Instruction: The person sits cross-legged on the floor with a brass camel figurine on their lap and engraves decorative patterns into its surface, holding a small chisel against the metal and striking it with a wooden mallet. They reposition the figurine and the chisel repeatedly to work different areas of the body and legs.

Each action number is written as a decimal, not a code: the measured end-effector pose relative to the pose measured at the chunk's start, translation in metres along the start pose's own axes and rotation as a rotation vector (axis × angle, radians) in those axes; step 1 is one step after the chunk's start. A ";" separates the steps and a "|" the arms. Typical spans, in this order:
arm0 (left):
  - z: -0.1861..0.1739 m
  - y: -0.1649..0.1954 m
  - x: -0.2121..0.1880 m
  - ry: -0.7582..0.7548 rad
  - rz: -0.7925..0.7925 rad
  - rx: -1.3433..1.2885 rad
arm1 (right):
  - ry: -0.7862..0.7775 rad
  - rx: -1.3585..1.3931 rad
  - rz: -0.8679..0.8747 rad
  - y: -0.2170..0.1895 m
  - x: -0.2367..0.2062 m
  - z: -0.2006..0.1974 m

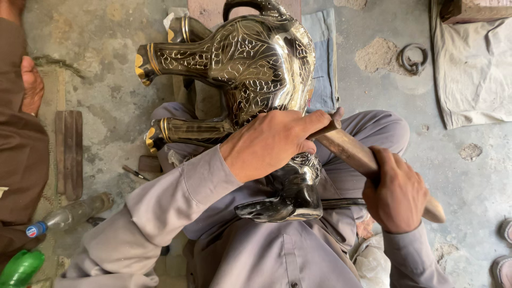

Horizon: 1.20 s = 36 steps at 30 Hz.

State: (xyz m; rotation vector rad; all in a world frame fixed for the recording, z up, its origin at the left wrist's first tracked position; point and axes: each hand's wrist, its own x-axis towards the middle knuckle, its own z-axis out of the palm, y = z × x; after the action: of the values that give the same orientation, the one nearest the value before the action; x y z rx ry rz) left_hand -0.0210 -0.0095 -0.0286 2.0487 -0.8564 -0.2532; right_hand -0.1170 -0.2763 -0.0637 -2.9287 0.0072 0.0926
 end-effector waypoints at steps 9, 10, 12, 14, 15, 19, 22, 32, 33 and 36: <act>-0.006 0.000 0.016 -0.127 0.030 0.088 | 0.091 0.263 0.263 0.016 -0.029 -0.008; -0.005 0.000 0.018 -0.149 0.032 0.092 | 0.114 0.310 0.237 0.017 -0.031 -0.010; -0.003 -0.001 0.021 -0.195 0.041 0.099 | 0.162 0.403 0.187 0.015 -0.036 -0.013; 0.001 -0.003 0.028 -0.230 0.084 0.042 | 0.123 0.408 0.271 0.011 -0.039 -0.017; 0.002 -0.004 0.031 -0.247 0.103 0.017 | 0.103 0.413 0.311 0.008 -0.040 -0.018; 0.004 -0.007 0.040 -0.237 0.138 0.107 | -0.125 0.362 0.493 -0.007 -0.046 -0.023; 0.001 -0.008 0.038 -0.280 0.092 0.096 | -0.123 0.452 0.519 -0.014 -0.051 -0.023; 0.002 0.000 0.039 -0.389 0.076 0.110 | 0.186 0.865 0.533 -0.027 -0.065 -0.006; 0.002 0.001 0.039 -0.393 0.097 0.115 | 0.201 0.868 0.553 -0.029 -0.067 -0.002; 0.004 0.002 0.039 -0.417 0.064 0.160 | 0.205 0.519 0.371 -0.032 -0.070 0.006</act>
State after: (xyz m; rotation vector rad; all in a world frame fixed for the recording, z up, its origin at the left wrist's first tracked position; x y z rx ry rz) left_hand 0.0051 -0.0384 -0.0242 2.1465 -1.2264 -0.6076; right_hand -0.1872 -0.2439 -0.0580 -2.3720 0.5236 -0.1339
